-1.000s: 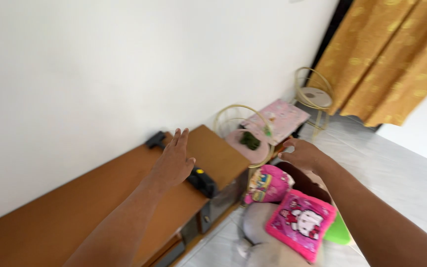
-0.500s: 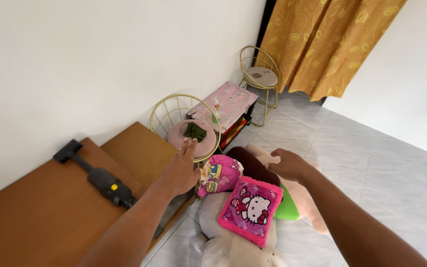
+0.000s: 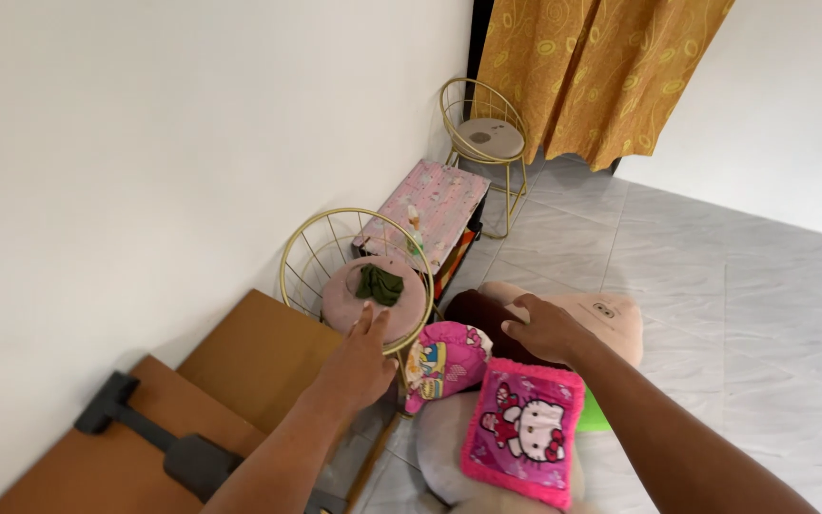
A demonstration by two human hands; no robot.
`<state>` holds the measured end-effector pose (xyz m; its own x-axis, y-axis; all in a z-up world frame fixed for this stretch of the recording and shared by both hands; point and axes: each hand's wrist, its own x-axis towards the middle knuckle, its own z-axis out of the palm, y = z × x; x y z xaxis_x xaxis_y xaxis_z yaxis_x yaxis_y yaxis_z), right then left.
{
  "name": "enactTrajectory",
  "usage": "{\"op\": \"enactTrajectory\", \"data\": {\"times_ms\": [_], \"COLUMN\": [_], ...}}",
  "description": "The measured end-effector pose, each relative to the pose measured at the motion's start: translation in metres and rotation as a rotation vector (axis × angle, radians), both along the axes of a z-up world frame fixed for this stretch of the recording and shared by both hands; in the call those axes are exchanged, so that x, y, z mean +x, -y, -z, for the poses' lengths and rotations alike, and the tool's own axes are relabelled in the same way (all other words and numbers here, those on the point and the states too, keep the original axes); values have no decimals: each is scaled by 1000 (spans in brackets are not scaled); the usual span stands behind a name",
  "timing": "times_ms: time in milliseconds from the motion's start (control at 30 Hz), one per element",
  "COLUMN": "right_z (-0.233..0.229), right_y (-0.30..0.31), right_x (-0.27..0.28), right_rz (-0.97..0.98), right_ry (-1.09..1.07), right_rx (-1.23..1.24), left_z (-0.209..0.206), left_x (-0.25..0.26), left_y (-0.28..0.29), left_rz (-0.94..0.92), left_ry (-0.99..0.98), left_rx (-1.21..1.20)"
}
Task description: The recorder uses a handheld vacuum cleaner to clean a pillow and then a pink patterned clothing item on a wooden surface.
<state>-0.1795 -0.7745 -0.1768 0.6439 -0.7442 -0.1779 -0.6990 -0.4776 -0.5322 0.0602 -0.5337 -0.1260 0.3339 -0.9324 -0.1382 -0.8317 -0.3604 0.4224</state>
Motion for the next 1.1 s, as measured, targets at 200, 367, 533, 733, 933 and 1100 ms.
{"op": "enactTrajectory", "data": {"times_ms": [200,367,533,733,933,1100], "right_z": [23,47,81,182,314,370], "right_y": [-3,4,18,35,47,57], "right_x": [51,79,107,137,155,189], "right_rz": [12,-11,-2,2,-42,-73], "right_ry": [-4,-22,-99,-211,-257,-451], "right_rx": [-3,32,106,183,183,261], "left_z": [9,26,73,164,235,227], "left_x": [58,77,96,107,106,103], "left_y": [3,24,58,94,109,102], "left_rz": [79,101,140,130,128,45], "left_ry": [74,100,66,45,28,-69], "left_rx": [36,211,224,72,-1,-128]}}
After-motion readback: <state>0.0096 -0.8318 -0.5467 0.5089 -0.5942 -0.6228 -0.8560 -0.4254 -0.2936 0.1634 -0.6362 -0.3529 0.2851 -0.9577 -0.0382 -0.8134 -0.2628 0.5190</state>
